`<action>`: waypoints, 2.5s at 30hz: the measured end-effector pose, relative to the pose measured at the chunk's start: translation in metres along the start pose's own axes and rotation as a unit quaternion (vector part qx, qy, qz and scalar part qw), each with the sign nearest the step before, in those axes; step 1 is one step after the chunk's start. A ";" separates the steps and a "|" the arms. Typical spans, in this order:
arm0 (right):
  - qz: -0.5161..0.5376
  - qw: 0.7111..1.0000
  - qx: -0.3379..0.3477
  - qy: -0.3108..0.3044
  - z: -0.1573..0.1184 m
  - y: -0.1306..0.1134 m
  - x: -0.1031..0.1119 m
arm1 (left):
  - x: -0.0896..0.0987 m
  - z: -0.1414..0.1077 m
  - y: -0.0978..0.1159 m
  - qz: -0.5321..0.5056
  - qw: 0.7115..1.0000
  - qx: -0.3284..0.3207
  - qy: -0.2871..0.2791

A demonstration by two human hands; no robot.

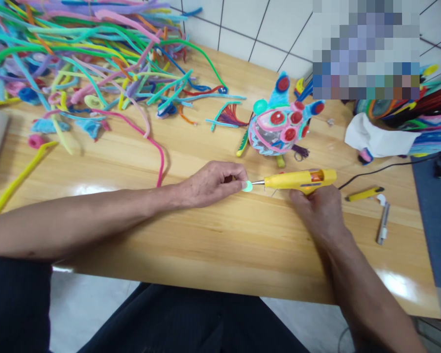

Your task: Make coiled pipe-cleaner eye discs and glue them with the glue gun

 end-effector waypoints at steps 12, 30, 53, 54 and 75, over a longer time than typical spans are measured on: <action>0.001 1.000 -0.006 -0.005 0.001 0.004 0.001 | 0.000 0.001 -0.005 -0.008 1.000 0.017 0.002; 0.002 1.000 -0.017 0.006 0.000 0.002 0.001 | 0.000 0.001 -0.003 -0.004 1.000 0.016 -0.002; 0.010 1.000 -0.018 0.002 0.002 0.008 0.000 | 0.000 0.001 -0.006 -0.020 0.999 0.035 -0.003; 0.010 1.000 -0.023 0.005 0.001 0.011 0.000 | 0.000 0.001 -0.007 -0.023 0.999 0.037 -0.002; -0.081 0.932 -0.252 0.248 0.021 0.131 0.085 | 0.002 -0.001 -0.008 -0.005 1.000 0.024 0.019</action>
Point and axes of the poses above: each hand's wrist, its own z-axis towards the middle knuckle, its own x-axis out of the back of the hand, y = z × x, the point moved 8 cm from there along z, towards the middle knuckle, and after that the axes turned 10 degrees about z, right-handed, at the moved point
